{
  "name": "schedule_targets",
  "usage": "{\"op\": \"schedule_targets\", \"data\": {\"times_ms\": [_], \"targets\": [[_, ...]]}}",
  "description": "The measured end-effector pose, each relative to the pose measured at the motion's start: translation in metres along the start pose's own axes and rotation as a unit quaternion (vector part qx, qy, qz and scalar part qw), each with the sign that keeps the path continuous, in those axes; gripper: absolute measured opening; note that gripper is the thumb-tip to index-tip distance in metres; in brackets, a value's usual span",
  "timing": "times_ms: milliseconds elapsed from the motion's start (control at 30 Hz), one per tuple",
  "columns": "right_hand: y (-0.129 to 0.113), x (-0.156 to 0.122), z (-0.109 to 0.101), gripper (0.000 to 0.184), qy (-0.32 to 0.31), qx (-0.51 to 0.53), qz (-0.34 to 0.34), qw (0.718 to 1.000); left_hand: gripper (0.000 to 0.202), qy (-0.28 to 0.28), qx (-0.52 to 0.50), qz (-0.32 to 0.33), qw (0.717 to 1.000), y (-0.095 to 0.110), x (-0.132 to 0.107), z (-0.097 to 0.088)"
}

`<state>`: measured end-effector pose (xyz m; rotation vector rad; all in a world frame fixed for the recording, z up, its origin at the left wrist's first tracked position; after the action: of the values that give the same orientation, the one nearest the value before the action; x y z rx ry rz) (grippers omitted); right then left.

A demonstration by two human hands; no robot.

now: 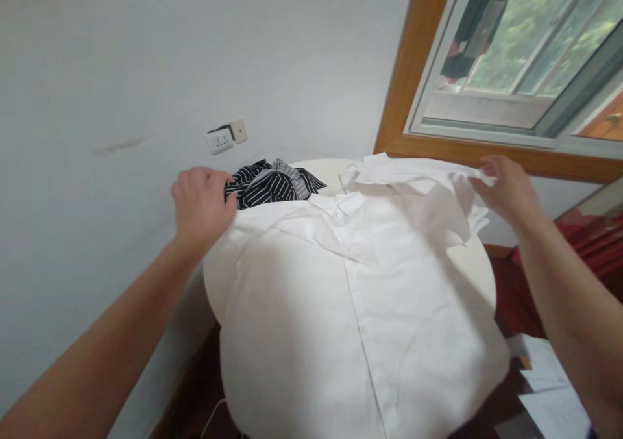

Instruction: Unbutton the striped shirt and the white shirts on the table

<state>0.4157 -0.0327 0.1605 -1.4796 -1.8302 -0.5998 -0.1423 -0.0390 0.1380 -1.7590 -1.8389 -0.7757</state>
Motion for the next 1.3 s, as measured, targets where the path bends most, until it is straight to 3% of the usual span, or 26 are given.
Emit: {"op": "schedule_targets", "data": {"times_ms": [100, 200, 300, 400, 500, 633, 767, 867, 1000, 1133, 1233, 1300], "targets": [[-0.053, 0.002, 0.044, 0.029, -0.104, 0.044, -0.072, 0.991, 0.030, -0.027, -0.059, 0.064, 0.996, 0.050, -0.002, 0.012], [-0.123, -0.008, 0.098, 0.023, -0.239, 0.089, -0.137, 0.957, 0.029, -0.073, -0.122, 0.153, 0.978, 0.115, -0.012, 0.034], [-0.175, -0.013, 0.147, 0.025, -0.295, 0.121, -0.172, 0.932, 0.030, -0.146, -0.128, 0.256, 0.947, 0.170, -0.035, 0.064], [-0.201, -0.008, 0.190, 0.036, -0.311, 0.132, -0.162, 0.927, 0.029, -0.191, -0.091, 0.289, 0.934, 0.195, -0.053, 0.095], [-0.208, -0.002, 0.224, 0.042, -0.307, 0.117, -0.127, 0.936, 0.025, -0.181, -0.049, 0.244, 0.952, 0.198, -0.046, 0.121], [-0.202, -0.008, 0.250, 0.030, -0.296, 0.115, -0.079, 0.945, 0.024, -0.171, -0.029, 0.169, 0.970, 0.190, -0.020, 0.149], [-0.189, -0.017, 0.254, 0.024, -0.208, 0.168, -0.041, 0.963, 0.025, -0.172, -0.058, 0.190, 0.965, 0.183, -0.020, 0.159], [-0.179, -0.019, 0.256, 0.019, -0.160, 0.231, -0.014, 0.960, 0.024, -0.159, -0.082, 0.199, 0.963, 0.174, -0.030, 0.158], [-0.173, -0.016, 0.259, 0.020, -0.135, 0.280, 0.004, 0.951, 0.036, -0.225, -0.049, 0.189, 0.954, 0.162, -0.030, 0.165], [-0.171, -0.017, 0.260, 0.027, -0.131, 0.292, 0.022, 0.947, 0.035, -0.213, 0.021, 0.102, 0.972, 0.129, 0.006, 0.148], [-0.172, -0.019, 0.262, 0.031, -0.148, 0.286, 0.037, 0.946, 0.030, -0.165, 0.078, -0.002, 0.983, 0.102, 0.038, 0.116], [-0.173, -0.019, 0.263, 0.033, -0.160, 0.281, 0.041, 0.945, 0.026, -0.118, 0.091, -0.028, 0.988, 0.103, 0.050, 0.094]]}}
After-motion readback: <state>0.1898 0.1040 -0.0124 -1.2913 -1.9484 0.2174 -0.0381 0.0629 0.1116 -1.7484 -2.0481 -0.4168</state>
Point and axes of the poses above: each hand's wrist, its own x-axis towards the middle knuckle, its own z-axis out of the palm, y = z × x, the point moved 6 cm from there along x, towards the middle knuckle, and after that the axes turned 8 degrees about -z, right-handed, at the moved point
